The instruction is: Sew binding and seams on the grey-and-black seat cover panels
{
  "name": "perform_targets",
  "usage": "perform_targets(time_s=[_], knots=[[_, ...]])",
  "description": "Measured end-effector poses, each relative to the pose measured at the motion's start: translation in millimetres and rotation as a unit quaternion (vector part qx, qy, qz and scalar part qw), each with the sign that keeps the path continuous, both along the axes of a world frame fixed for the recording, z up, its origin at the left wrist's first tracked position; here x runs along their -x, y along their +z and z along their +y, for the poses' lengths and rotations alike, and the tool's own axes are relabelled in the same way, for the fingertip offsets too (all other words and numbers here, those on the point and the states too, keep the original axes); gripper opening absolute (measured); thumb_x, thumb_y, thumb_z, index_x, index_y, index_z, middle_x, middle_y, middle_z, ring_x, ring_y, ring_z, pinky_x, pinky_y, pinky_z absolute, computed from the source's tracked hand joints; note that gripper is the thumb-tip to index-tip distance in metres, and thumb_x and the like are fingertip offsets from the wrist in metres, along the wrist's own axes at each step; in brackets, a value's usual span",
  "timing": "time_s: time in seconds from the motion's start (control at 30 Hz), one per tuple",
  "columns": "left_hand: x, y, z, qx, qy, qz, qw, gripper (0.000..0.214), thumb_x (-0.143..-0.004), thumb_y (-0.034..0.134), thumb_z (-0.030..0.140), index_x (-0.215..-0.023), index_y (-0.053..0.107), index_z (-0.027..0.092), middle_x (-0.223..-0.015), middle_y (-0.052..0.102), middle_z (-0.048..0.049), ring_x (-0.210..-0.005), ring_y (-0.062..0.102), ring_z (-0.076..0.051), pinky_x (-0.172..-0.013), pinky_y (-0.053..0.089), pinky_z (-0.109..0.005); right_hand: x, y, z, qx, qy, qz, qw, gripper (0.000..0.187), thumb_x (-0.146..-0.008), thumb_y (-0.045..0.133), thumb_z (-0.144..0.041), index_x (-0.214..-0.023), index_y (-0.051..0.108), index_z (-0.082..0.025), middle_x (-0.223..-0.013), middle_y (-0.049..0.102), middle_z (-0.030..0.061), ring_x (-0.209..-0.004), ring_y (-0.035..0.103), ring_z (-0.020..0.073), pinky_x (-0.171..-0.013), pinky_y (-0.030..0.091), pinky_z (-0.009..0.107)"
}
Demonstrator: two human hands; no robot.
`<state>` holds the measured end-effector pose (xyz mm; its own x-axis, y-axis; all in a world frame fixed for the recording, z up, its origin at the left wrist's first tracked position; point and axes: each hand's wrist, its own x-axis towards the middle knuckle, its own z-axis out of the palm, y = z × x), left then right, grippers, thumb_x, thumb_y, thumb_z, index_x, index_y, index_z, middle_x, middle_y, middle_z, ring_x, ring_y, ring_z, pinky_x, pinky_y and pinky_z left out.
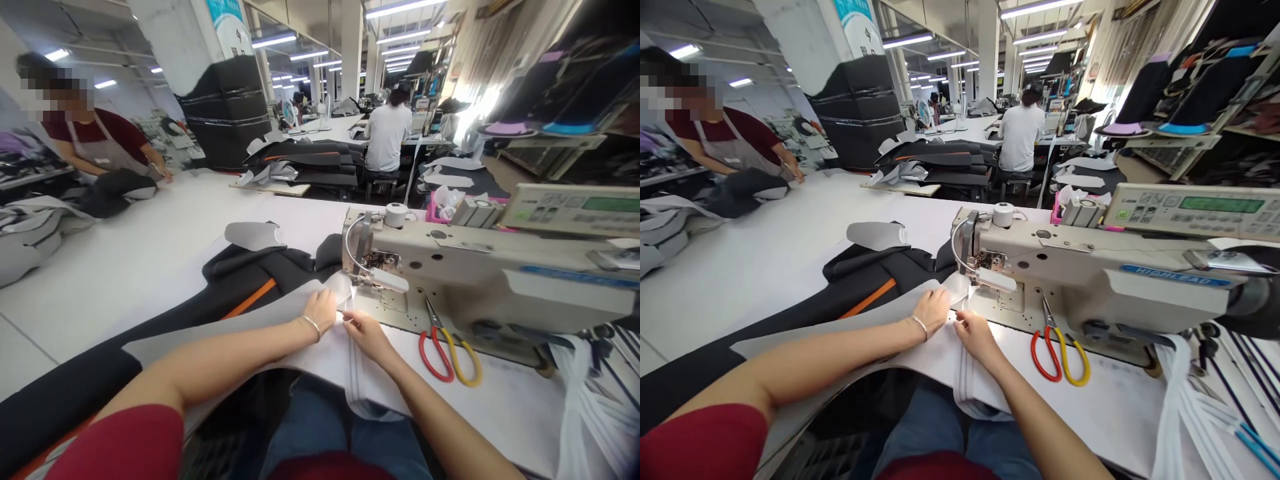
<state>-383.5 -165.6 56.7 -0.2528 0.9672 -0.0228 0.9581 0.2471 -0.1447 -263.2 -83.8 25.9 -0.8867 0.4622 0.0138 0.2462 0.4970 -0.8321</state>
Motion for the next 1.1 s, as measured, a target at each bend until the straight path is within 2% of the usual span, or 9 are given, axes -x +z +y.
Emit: perform_targets(time_s=[0.13,0.23,0.4,0.6,0.7,0.8,0.9,1.0,1.1], knots=[[18,17.4,-8,0.054,-0.007,-0.042,0.998,0.02,-0.07,0.05,0.012,-0.089,0.056,0.011,-0.106,0.051,-0.0103,-0.093,0.049,-0.02,-0.071,0.045,-0.028,16,-4.9,-28,0.316,-0.006,0.052,0.947,0.033,-0.066,0.051,-0.024,-0.099,0.048,-0.021,-0.087,0.057,0.0018,-0.079,0.053,0.0145,-0.067,0.041,0.026],[23,26.4,1,0.065,-0.038,-0.061,0.995,0.026,-0.064,0.055,0.013,-0.09,0.056,0.016,-0.105,0.054,-0.0049,-0.091,0.053,-0.017,-0.074,0.045,-0.025,37,-11.9,-37,0.448,-0.019,0.129,0.885,0.032,-0.059,0.054,-0.017,-0.091,0.05,-0.02,-0.08,0.056,-0.0011,-0.075,0.053,0.0126,-0.067,0.042,0.025],[8,39.6,19,0.085,-0.065,-0.08,0.991,0.021,-0.062,0.055,0.012,-0.082,0.06,0.017,-0.088,0.062,-0.0053,-0.078,0.058,-0.02,-0.066,0.046,-0.028,63,-11.5,-49,0.57,-0.028,0.198,0.797,0.017,-0.058,0.054,-0.017,-0.075,0.051,-0.019,-0.075,0.057,-0.0002,-0.076,0.054,0.0149,-0.067,0.044,0.028],[-8,25.1,22,0.132,-0.054,-0.078,0.987,0.024,-0.059,0.053,0.01,-0.08,0.063,0.011,-0.085,0.064,-0.0094,-0.074,0.058,-0.022,-0.062,0.045,-0.028,22,-2.3,-58,0.596,0.036,0.143,0.789,0.025,-0.061,0.053,-0.016,-0.085,0.054,-0.02,-0.094,0.059,0.0031,-0.095,0.053,0.018,-0.076,0.044,0.03],[0,7.7,12,0.12,-0.028,-0.131,0.984,0.029,-0.061,0.049,0.011,-0.087,0.061,0.016,-0.094,0.063,-0.0045,-0.08,0.058,-0.019,-0.067,0.044,-0.026,-15,6.9,-35,0.498,0.126,-0.044,0.857,0.03,-0.068,0.05,-0.019,-0.098,0.052,-0.018,-0.098,0.059,0.0069,-0.081,0.059,0.017,-0.066,0.045,0.03],[11,-4.1,3,0.094,-0.035,-0.181,0.978,0.025,-0.062,0.045,0.013,-0.08,0.061,0.019,-0.103,0.061,0.0016,-0.085,0.057,-0.015,-0.072,0.043,-0.022,-34,13.6,0,0.118,0.054,-0.118,0.985,0.027,-0.076,0.039,-0.017,-0.099,0.054,-0.016,-0.084,0.061,0.0067,-0.064,0.056,0.0133,-0.06,0.039,0.025],[16,-8.4,0,0.063,-0.048,-0.207,0.975,0.019,-0.06,0.044,0.013,-0.07,0.06,0.018,-0.107,0.059,0.0038,-0.083,0.057,-0.013,-0.069,0.042,-0.021,-31,7.8,24,-0.239,0.01,-0.12,0.964,0.032,-0.075,0.037,-0.01,-0.101,0.055,-0.02,-0.091,0.056,0.0072,-0.071,0.051,0.0138,-0.059,0.033,0.023],[17,-9.5,-1,0.045,-0.057,-0.217,0.973,0.013,-0.06,0.044,0.015,-0.062,0.057,0.017,-0.107,0.059,0.0042,-0.077,0.058,-0.012,-0.065,0.042,-0.02,-16,-6.9,28,-0.312,0.084,-0.089,0.942,0.034,-0.075,0.038,-0.009,-0.101,0.056,-0.023,-0.088,0.055,0.0048,-0.069,0.049,0.0127,-0.057,0.03,0.022],[15,-12.3,-3,0.031,-0.058,-0.214,0.975,0.012,-0.06,0.044,0.015,-0.055,0.055,0.016,-0.111,0.057,0.0039,-0.075,0.057,-0.011,-0.062,0.042,-0.02,-5,-20.6,20,-0.231,0.068,-0.044,0.97,0.03,-0.071,0.041,-0.006,-0.087,0.062,-0.021,-0.082,0.058,0.0026,-0.072,0.051,0.012,-0.063,0.033,0.022]])
